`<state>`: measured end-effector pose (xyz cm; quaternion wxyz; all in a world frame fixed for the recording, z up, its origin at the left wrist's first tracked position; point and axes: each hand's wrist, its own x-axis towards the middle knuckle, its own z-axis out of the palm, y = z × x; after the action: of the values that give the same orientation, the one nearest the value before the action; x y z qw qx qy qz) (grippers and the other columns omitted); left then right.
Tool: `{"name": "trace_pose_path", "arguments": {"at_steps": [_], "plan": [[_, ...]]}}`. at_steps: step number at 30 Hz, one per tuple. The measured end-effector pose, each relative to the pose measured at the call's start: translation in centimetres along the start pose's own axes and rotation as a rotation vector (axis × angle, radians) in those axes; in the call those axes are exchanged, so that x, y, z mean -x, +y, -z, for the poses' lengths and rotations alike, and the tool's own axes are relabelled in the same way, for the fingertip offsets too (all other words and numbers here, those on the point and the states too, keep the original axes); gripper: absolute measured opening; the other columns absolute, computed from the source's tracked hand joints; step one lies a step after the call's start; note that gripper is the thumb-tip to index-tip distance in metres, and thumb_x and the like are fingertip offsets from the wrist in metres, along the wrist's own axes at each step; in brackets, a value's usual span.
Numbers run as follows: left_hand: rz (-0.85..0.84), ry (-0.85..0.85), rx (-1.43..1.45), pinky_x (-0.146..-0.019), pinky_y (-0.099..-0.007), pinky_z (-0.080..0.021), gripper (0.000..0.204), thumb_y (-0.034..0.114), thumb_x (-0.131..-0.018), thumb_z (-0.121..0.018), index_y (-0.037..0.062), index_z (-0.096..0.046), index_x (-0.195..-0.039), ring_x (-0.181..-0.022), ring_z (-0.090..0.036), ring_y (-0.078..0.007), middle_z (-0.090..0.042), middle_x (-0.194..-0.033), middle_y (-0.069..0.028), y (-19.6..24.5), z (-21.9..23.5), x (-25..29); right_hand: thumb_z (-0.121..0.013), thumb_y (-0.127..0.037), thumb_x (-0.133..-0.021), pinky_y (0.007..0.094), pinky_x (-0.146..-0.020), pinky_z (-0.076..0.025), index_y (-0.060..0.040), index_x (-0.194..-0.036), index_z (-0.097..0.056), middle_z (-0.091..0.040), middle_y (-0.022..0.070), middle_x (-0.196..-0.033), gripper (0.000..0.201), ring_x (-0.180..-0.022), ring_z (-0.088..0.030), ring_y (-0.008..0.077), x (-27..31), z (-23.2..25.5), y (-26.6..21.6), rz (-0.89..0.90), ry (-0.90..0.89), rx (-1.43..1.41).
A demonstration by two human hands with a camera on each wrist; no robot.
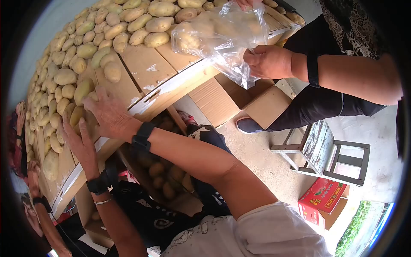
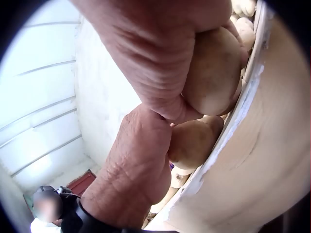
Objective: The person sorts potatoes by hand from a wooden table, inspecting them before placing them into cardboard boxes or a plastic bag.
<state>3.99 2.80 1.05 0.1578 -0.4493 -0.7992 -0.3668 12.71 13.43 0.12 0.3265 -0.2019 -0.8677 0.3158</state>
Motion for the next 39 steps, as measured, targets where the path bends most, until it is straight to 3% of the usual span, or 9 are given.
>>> {"name": "trace_pose_path", "arguments": {"at_steps": [3, 6, 9, 13, 16, 24, 26, 33, 39], "plan": [[-0.134, -0.012, -0.051, -0.101, -0.0404, -0.029, 0.043, 0.025, -0.094, -0.045, 0.0013, -0.042, -0.129, -0.120, -0.040, -0.0366, -0.042, -0.129, -0.0240, -1.4, -1.5, -0.3, -0.071, -0.013, -0.064, 0.0448, -0.070, -0.048, -0.0122, -0.116, -0.046, -0.041, 0.0214, -0.111, 0.057, -0.092, -0.053, 0.0399, 0.6, -0.6, -0.3, 0.036, 0.045, -0.081], [-0.012, -0.266, 0.131, -0.096, -0.0375, -0.034, 0.039, 0.024, -0.094, -0.043, -0.0005, -0.045, -0.125, -0.107, -0.050, -0.0339, -0.053, -0.116, -0.0226, -2.6, -1.7, 0.0, -0.067, -0.015, -0.068, 0.0435, -0.069, -0.047, -0.0118, -0.113, -0.048, -0.043, 0.0215, -0.106, 0.049, -0.090, -0.053, 0.0382, 0.2, -0.7, -0.1, 0.060, 0.063, -0.125], [0.105, -0.083, 0.436, -0.087, -0.0360, -0.040, 0.035, 0.020, -0.095, -0.037, -0.0053, -0.053, -0.113, -0.094, -0.055, -0.0308, -0.058, -0.104, -0.0216, -2.3, -2.3, 0.1, -0.063, -0.016, -0.071, 0.0434, -0.071, -0.045, -0.0081, -0.105, -0.052, -0.045, 0.0204, -0.095, 0.036, -0.087, -0.052, 0.0377, 0.4, 1.4, -1.2, 0.107, 0.097, -0.154], [0.037, 0.068, 0.197, -0.085, -0.0393, -0.040, 0.033, 0.017, -0.091, -0.038, -0.0051, -0.052, -0.112, -0.093, -0.055, -0.0354, -0.058, -0.103, -0.0224, -4.5, -3.1, 0.7, -0.051, -0.024, -0.090, 0.0427, -0.092, -0.044, -0.0071, -0.131, -0.038, -0.041, 0.0197, -0.128, 0.046, -0.116, -0.045, 0.0339, -0.5, 4.4, -2.6, -0.005, -0.297, -0.201], [-0.024, -0.060, -0.109, -0.085, -0.0419, -0.040, 0.033, 0.014, -0.088, -0.040, -0.0024, -0.053, -0.114, -0.096, -0.054, -0.0378, -0.058, -0.105, -0.0230, -0.6, -2.7, 0.2, -0.052, -0.024, -0.088, 0.0432, -0.088, -0.045, -0.0073, -0.127, -0.040, -0.043, 0.0206, -0.125, 0.044, -0.111, -0.048, 0.0345, -0.6, 4.1, -1.9, 0.047, -0.266, -0.042], [0.096, -0.182, -0.111, -0.093, -0.0432, -0.032, 0.038, 0.009, -0.084, -0.041, 0.0027, -0.050, -0.120, -0.101, -0.052, -0.0366, -0.058, -0.111, -0.0199, 1.7, -1.7, -0.3, -0.055, -0.020, -0.083, 0.0453, -0.073, -0.049, -0.0077, -0.114, -0.046, -0.048, 0.0241, -0.112, 0.035, -0.092, -0.058, 0.0369, 0.0, 1.8, 0.3, -0.005, -0.219, 0.141], [-0.072, -0.106, -0.030, -0.092, -0.0440, -0.033, 0.039, 0.007, -0.082, -0.043, 0.0033, -0.049, -0.121, -0.101, -0.050, -0.0377, -0.058, -0.107, -0.0211, 1.7, -2.0, -0.4, -0.058, -0.018, -0.077, 0.0499, -0.064, -0.048, -0.0058, -0.102, -0.046, -0.049, 0.0252, -0.105, 0.030, -0.075, -0.057, 0.0433, -0.1, 1.2, 0.2, -0.060, -0.133, -0.042], [0.037, -0.058, 0.163, -0.089, -0.0453, -0.033, 0.041, 0.003, -0.075, -0.048, 0.0031, -0.050, -0.116, -0.101, -0.048, -0.0398, -0.057, -0.100, -0.0215, -0.2, -3.4, -0.5, -0.057, -0.017, -0.079, 0.0459, -0.065, -0.050, -0.0068, -0.115, -0.042, -0.049, 0.0223, -0.106, 0.041, -0.078, -0.059, 0.0421, 0.5, -0.5, 0.5, 0.066, -0.023, 0.238], [0.047, -0.028, 0.097, -0.094, -0.0463, -0.030, 0.043, 0.012, -0.074, -0.051, 0.0056, -0.049, -0.116, -0.104, -0.049, -0.0350, -0.056, -0.110, -0.0172, 0.7, -3.5, -0.4, -0.053, -0.017, -0.082, 0.0455, -0.073, -0.050, -0.0085, -0.126, -0.035, -0.046, 0.0221, -0.112, 0.048, -0.092, -0.056, 0.0415, 0.4, 0.4, -0.6, -0.050, -0.110, 0.254]]}}
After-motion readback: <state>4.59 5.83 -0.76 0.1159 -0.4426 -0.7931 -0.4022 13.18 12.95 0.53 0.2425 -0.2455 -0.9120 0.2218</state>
